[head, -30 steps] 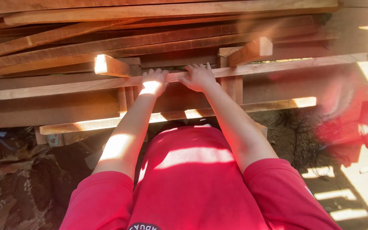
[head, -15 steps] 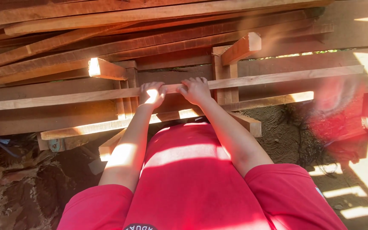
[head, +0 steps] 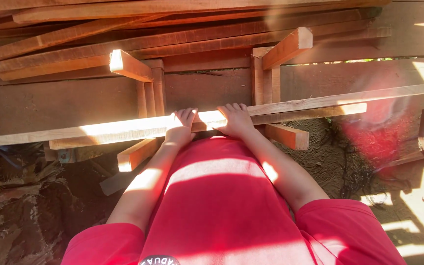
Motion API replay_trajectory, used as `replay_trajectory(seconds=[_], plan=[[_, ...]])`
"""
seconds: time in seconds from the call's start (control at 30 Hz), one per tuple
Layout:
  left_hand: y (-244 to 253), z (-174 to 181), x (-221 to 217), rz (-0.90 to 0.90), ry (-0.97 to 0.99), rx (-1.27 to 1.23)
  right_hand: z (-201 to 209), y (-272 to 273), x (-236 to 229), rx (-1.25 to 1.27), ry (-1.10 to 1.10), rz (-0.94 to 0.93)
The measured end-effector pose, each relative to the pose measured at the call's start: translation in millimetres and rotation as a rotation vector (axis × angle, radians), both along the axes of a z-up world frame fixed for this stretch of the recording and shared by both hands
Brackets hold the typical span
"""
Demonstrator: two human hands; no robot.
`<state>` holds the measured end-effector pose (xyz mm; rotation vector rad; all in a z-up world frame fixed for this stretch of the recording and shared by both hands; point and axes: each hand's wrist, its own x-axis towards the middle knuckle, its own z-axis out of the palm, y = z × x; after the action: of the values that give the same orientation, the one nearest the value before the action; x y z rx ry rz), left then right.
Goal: Select wooden planks from a pile and arrange them neatly across two wooden supports.
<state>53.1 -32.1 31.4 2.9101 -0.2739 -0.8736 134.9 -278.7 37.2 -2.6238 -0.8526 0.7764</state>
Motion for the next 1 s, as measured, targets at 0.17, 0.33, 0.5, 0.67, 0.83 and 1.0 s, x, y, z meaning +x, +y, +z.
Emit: replay_trajectory(seconds=[0.17, 0.33, 0.5, 0.67, 0.83, 1.0], plan=[[5, -7, -3, -0.042, -0.037, -0.029, -7, -1, -2, -0.010, -0.042, 0.020], [8, -12, -3, 0.074, -0.048, -0.192, -24, 8, 9, -0.088, -0.003, -0.012], [8, -25, 2, 0.256, 0.131, -0.362, -27, 15, 18, -0.172, -0.059, 0.053], [-5, -4, 3, 0.210, 0.044, -0.186, -15, 17, 11, -0.035, -0.128, -0.033], [-19, 8, -7, 0.227, -0.071, -0.103, 5, 12, -4, 0.087, -0.161, -0.068], [-19, -4, -21, 0.144, -0.286, -0.105, -18, -3, -19, 0.201, -0.299, 0.008]])
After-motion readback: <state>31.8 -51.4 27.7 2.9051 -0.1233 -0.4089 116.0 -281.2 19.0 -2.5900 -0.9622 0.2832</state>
